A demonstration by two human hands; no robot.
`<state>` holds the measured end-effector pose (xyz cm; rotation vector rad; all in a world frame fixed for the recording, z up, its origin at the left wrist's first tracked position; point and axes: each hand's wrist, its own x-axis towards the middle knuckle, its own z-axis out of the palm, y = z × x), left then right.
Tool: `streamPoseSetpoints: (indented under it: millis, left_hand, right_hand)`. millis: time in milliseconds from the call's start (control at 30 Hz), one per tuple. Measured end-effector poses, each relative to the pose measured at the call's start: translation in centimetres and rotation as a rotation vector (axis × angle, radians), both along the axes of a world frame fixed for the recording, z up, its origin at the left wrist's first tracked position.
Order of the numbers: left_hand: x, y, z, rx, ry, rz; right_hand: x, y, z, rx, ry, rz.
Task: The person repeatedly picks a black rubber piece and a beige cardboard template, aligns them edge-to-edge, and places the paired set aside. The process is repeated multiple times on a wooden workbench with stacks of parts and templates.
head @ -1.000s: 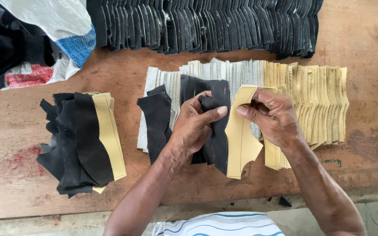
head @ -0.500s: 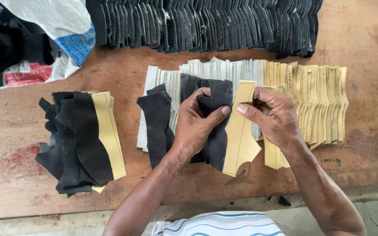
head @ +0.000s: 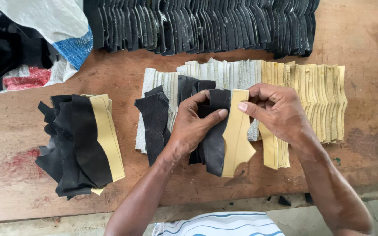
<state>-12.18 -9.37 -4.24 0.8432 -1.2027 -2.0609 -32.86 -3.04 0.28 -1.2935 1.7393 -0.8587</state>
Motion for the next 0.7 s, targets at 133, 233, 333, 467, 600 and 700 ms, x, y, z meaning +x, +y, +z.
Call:
streamPoseSetpoints:
  millis: [133,233,333,467,600,700]
  left_hand:
    - [-0.1,0.0,0.0,-0.026,0.012,0.024]
    - [-0.2,-0.1,-0.2,-0.005,-0.007,0.042]
    - [-0.3,-0.1,-0.3,0.045,-0.046,0.065]
    - [-0.3,0.0,-0.6,0.085,-0.051,0.058]
    - [-0.4,0.1,-1.0,0.068,0.009,0.070]
    - [-0.5,0.2,-1.3,0.070,0.024,0.084]
  right_hand:
    - [-0.1,0.0,-0.5,0.010,-0.031,-0.013]
    - [-0.1,0.1,-1.0,0.001,-0.036,-0.025]
    - [0.0,0.0,-1.6,-0.014,-0.012,-0.020]
    - [0.1,0.0,-1.9,-0.009,0.075,0.006]
    - [0.0,0.0,-1.8,0.016,0.044,0.010]
    - [0.0,0.0,-1.8,0.047,0.045,0.017]
